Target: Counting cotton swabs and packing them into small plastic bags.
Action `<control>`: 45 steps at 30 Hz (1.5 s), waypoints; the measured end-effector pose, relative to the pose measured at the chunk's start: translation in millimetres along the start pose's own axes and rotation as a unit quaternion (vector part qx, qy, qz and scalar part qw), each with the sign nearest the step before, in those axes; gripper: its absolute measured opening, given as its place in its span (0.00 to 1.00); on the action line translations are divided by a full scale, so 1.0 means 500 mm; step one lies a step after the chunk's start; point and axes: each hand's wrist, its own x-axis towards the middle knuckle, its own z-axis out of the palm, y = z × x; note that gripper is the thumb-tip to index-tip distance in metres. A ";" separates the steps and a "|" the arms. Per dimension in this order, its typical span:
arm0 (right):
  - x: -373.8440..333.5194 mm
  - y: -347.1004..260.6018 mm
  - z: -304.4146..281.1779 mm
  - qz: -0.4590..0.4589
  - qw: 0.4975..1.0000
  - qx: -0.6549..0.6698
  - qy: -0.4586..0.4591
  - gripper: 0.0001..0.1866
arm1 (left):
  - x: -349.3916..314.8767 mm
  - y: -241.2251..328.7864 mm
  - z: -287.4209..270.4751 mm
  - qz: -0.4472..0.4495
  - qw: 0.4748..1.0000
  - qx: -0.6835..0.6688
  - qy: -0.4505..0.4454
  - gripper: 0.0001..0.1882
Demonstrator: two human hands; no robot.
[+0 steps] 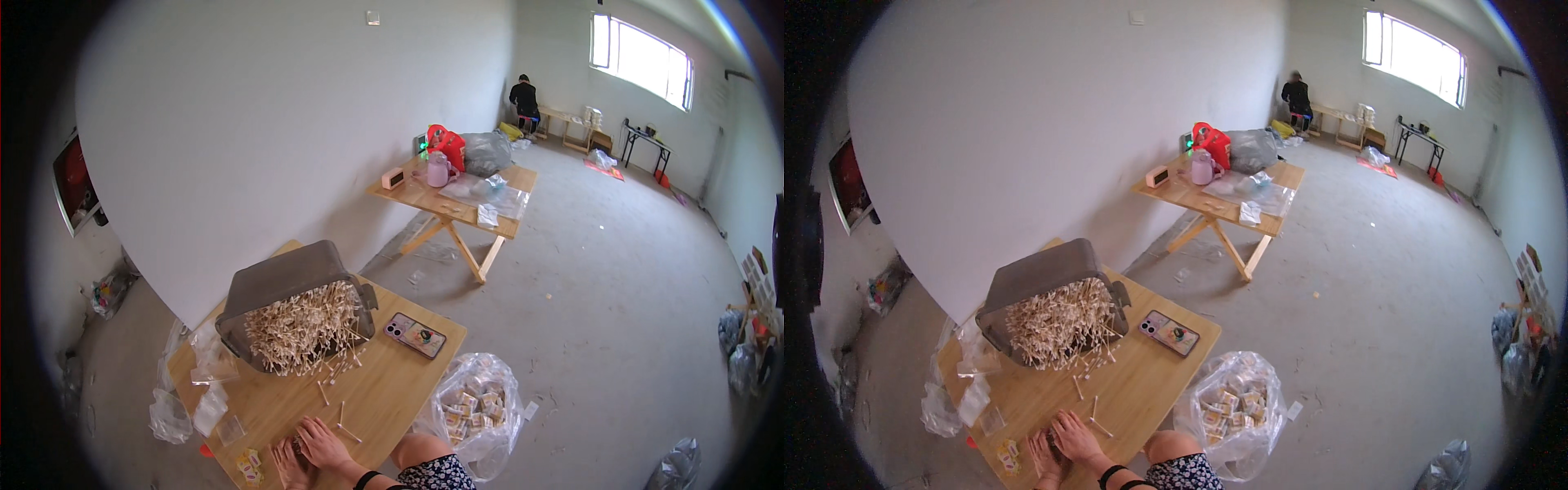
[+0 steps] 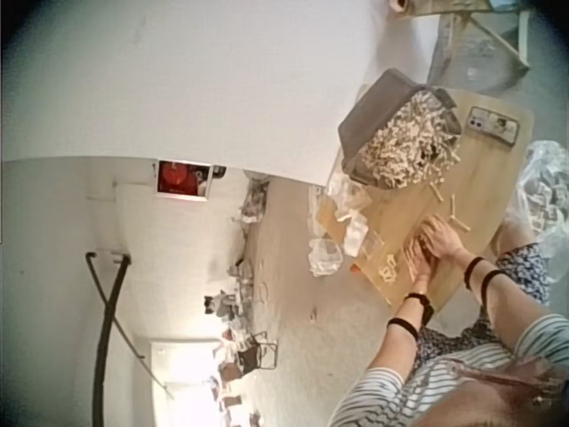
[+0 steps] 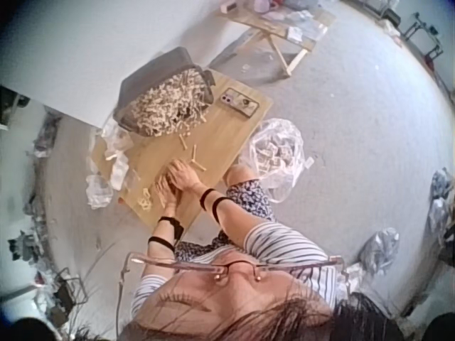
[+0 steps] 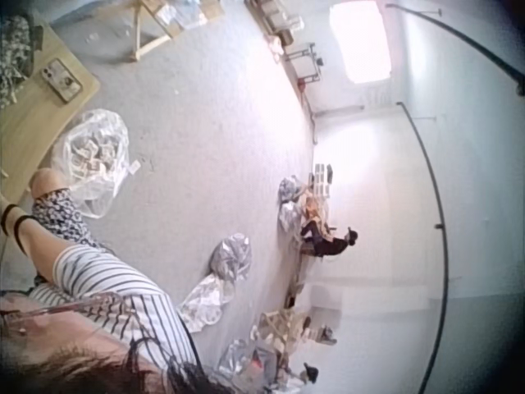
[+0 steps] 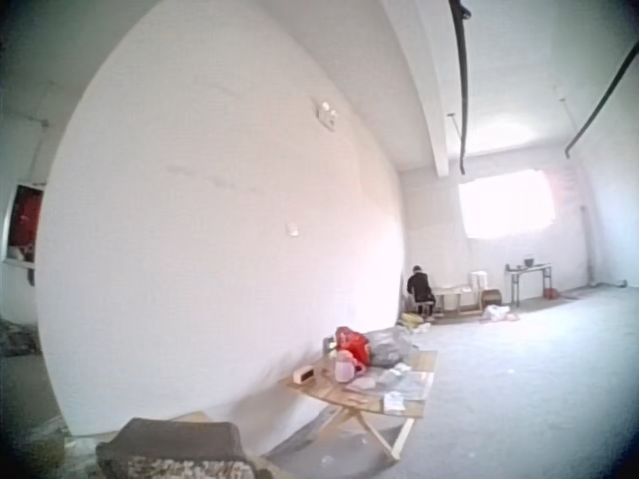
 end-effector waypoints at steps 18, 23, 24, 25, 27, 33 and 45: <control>0.003 -0.019 -0.009 -0.034 0.999 0.000 -0.002 0.26 | -0.003 -0.031 0.007 0.038 0.999 -0.007 -0.028 0.37; 0.005 -0.020 -0.020 -0.006 0.994 0.073 -0.078 0.24 | 0.012 -0.001 -0.003 0.020 0.999 -0.005 -0.035 0.37; 0.003 -0.015 -0.019 -0.005 0.994 0.072 -0.077 0.24 | 0.014 0.001 0.000 0.014 0.999 -0.012 -0.032 0.38; 0.003 -0.014 -0.013 -0.036 0.992 0.095 -0.076 0.25 | 0.013 -0.001 -0.001 0.005 1.000 -0.015 -0.027 0.39; 0.001 -0.016 0.000 -0.069 0.987 0.120 -0.077 0.25 | -0.002 -0.029 0.016 0.023 0.999 0.039 -0.005 0.39; -0.011 0.005 0.006 -0.098 0.986 0.122 -0.059 0.26 | 0.008 0.016 -0.013 -0.014 0.996 -0.016 -0.087 0.41; 0.012 0.005 -0.011 -0.058 0.994 0.089 -0.005 0.27 | 0.027 0.049 -0.060 -0.016 0.995 -0.023 -0.091 0.42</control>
